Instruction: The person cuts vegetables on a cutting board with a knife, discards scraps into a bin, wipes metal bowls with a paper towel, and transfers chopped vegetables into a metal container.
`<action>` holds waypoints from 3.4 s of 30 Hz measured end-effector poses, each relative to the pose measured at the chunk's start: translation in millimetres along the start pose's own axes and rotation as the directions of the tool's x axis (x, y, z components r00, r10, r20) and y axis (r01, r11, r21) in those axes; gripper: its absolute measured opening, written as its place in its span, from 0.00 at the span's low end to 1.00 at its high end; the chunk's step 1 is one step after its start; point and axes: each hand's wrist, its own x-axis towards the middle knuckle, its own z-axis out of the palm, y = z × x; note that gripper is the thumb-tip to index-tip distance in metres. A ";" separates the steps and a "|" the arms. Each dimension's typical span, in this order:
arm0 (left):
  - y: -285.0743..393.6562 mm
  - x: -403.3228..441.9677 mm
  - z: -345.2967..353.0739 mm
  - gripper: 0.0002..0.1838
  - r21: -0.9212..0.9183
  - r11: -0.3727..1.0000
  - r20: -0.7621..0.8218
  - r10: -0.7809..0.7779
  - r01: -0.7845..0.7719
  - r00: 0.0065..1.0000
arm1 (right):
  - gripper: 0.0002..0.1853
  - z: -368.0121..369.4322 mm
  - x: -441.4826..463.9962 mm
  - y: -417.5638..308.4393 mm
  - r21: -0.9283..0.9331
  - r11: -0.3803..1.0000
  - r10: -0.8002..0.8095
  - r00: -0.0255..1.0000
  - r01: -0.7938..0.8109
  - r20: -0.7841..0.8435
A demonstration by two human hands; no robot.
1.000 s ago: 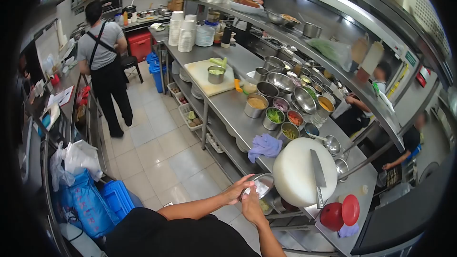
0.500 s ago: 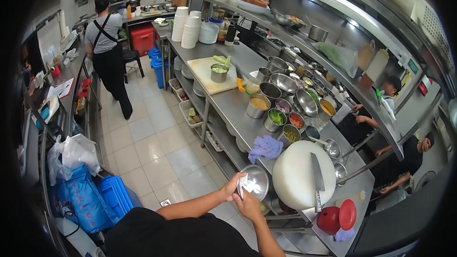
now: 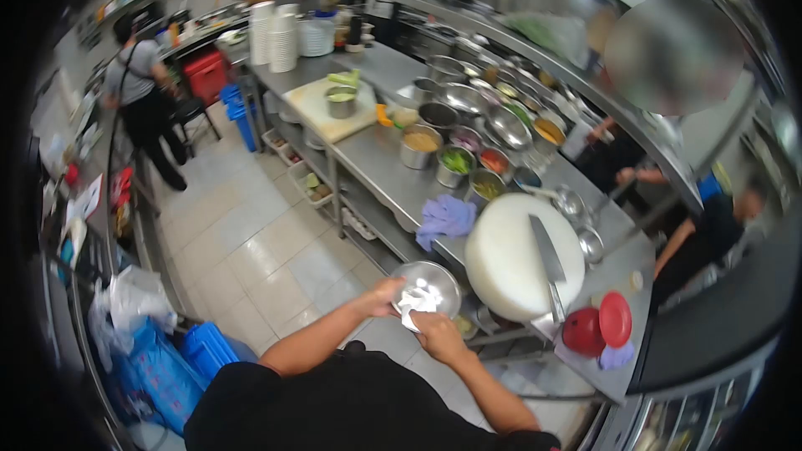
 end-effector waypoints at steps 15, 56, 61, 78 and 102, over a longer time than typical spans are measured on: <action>36.1 -48.3 46.2 0.41 0.385 0.901 0.142 0.157 -0.201 0.977 | 0.23 -113.0 1.2 -0.8 0.200 0.980 0.121 0.828 -0.010 -0.547; 4.9 -7.0 4.0 0.23 -0.013 0.887 -0.112 0.457 -0.461 0.883 | 0.16 64.9 20.8 5.7 0.239 0.952 0.243 0.947 -0.191 -0.212; 12.8 -12.5 -18.0 0.24 0.073 0.863 -0.077 0.505 -0.500 0.860 | 0.26 14.4 31.5 14.9 -0.134 0.967 0.233 0.964 -0.216 0.130; 95.9 -30.2 -131.3 0.20 0.175 0.943 -0.106 0.303 -0.282 0.947 | 0.16 2.5 145.6 8.6 0.281 0.952 -0.188 0.954 0.119 0.235; 130.0 -37.9 -128.6 0.19 0.473 0.761 -0.287 0.609 -0.444 0.739 | 0.24 54.9 340.8 55.0 0.237 0.675 -0.736 0.661 0.698 0.149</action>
